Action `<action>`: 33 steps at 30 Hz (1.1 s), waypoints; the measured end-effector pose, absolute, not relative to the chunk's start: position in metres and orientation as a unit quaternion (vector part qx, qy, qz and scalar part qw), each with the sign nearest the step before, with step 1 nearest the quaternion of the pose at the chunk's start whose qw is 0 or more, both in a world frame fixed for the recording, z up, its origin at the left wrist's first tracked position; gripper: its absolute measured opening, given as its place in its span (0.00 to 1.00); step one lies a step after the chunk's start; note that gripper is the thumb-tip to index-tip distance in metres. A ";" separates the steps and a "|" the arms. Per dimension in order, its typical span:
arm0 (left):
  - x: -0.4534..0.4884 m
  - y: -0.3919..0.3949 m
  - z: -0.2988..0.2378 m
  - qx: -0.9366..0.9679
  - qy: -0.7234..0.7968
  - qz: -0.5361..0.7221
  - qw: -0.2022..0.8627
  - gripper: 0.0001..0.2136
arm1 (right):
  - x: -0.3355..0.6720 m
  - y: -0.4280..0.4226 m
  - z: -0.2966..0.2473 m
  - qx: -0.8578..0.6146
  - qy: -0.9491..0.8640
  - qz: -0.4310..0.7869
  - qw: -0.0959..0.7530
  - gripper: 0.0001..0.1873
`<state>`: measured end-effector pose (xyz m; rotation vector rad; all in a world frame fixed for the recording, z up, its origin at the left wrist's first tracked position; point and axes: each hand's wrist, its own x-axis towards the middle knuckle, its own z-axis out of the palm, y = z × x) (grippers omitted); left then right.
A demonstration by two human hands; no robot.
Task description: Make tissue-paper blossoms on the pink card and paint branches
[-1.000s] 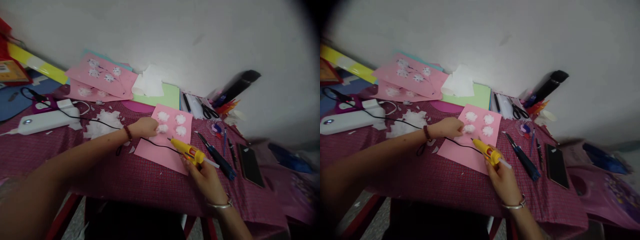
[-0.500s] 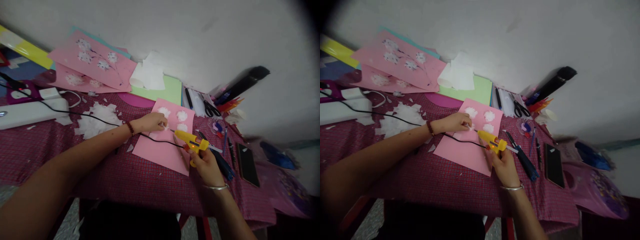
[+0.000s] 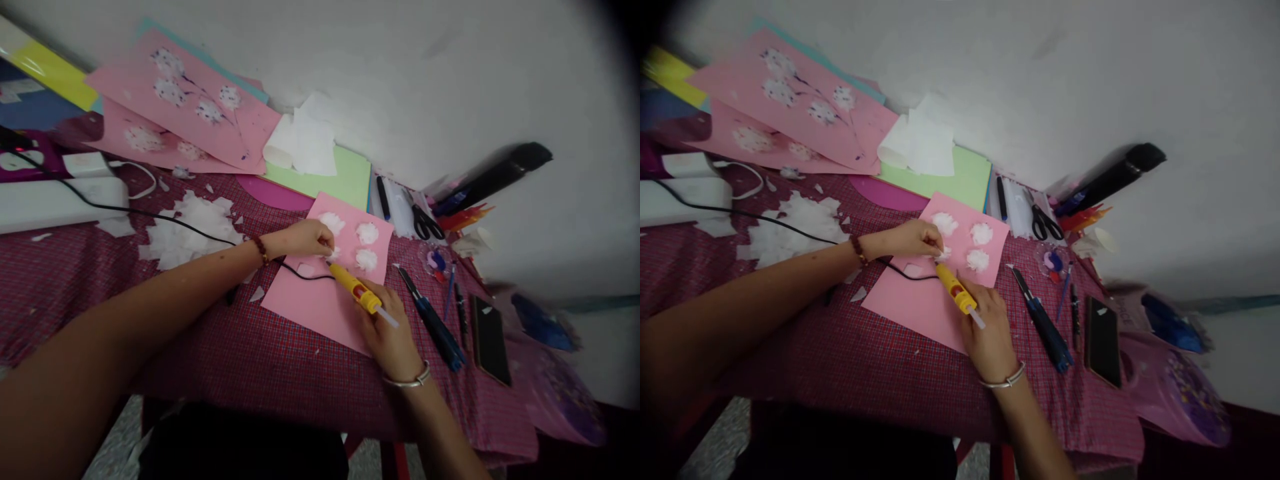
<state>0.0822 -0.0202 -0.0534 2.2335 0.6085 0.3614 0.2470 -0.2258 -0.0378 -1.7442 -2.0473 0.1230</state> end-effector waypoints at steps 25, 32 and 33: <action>0.084 -0.016 -0.057 0.862 0.249 0.137 0.419 0.08 | 0.244 -0.225 -0.048 -0.648 -0.739 -0.016 0.185 0.21; 0.083 -0.016 -0.057 0.861 0.249 0.140 0.422 0.08 | 0.249 -0.227 -0.050 -0.660 -0.730 -0.022 0.177 0.22; 0.083 -0.016 -0.058 0.861 0.248 0.142 0.420 0.08 | 0.249 -0.228 -0.050 -0.660 -0.729 -0.020 0.178 0.22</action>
